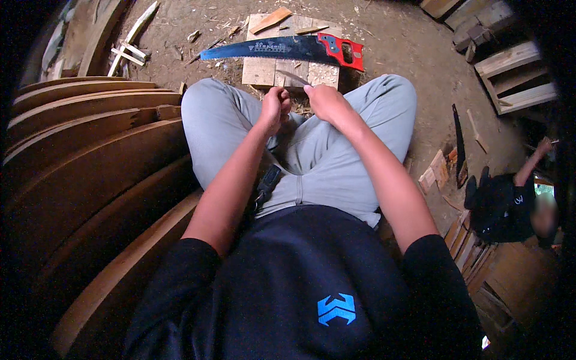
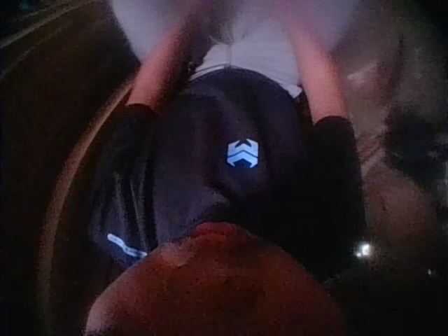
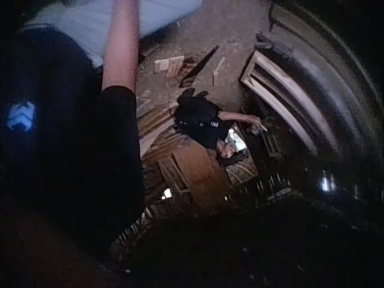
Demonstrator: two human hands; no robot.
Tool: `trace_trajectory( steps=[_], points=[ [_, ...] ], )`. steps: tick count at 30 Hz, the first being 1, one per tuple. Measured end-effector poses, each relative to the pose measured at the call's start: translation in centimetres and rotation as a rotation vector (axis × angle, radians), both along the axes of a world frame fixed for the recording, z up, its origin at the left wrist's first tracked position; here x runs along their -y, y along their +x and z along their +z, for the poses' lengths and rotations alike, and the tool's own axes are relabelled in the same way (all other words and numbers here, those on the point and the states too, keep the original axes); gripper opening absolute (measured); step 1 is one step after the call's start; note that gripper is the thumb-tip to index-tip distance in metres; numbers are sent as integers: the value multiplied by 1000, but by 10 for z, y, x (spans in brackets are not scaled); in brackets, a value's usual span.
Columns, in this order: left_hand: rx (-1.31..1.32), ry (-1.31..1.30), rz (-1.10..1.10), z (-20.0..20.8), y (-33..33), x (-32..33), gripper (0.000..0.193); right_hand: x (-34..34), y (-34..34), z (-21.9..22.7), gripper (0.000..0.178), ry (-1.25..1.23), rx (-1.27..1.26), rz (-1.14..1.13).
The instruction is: The person sits on the floor and uses a knife to carve and shape a small piece of wood. They repeatedly scrape and pare the wood, occasionally pausing to inspect the edges.
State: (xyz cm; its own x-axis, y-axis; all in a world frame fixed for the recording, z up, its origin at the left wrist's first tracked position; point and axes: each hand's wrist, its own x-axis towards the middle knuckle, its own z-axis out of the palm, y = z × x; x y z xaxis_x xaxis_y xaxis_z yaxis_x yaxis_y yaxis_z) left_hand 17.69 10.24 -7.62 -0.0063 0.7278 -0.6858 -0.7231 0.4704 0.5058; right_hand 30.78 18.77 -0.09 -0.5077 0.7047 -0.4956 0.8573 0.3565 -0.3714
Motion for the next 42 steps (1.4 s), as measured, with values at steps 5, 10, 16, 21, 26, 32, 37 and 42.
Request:
trace_trajectory(
  steps=[5, 10, 16, 21, 26, 32, 37, 42],
  points=[
    [15, -46, 51, -4, -1, -5, 26, 8, -3, 13, 49, -69, 106, -27],
    [20, -50, 68, -7, 0, -6, 29, 11, -5, 15, 49, -76, 202, 35],
    [90, -48, 202, -16, 1, -10, 36, 28, -16, 18, 51, -22, 218, -64],
    [105, -1, 259, -19, 6, -11, 37, 44, -26, 7, 48, 36, 223, -193],
    [130, -32, 333, -23, 8, -14, 32, 58, -35, 2, 44, 129, 214, -214],
    [157, 42, 332, -26, 2, -12, 31, 64, -38, -7, 44, 201, 185, -232],
    [53, 17, 258, -8, 8, -6, 29, 39, -7, -29, 43, 89, 61, -8],
    [-24, 54, 64, 8, -6, -1, 29, 13, 9, -37, 50, 44, 13, 94]
  ],
)
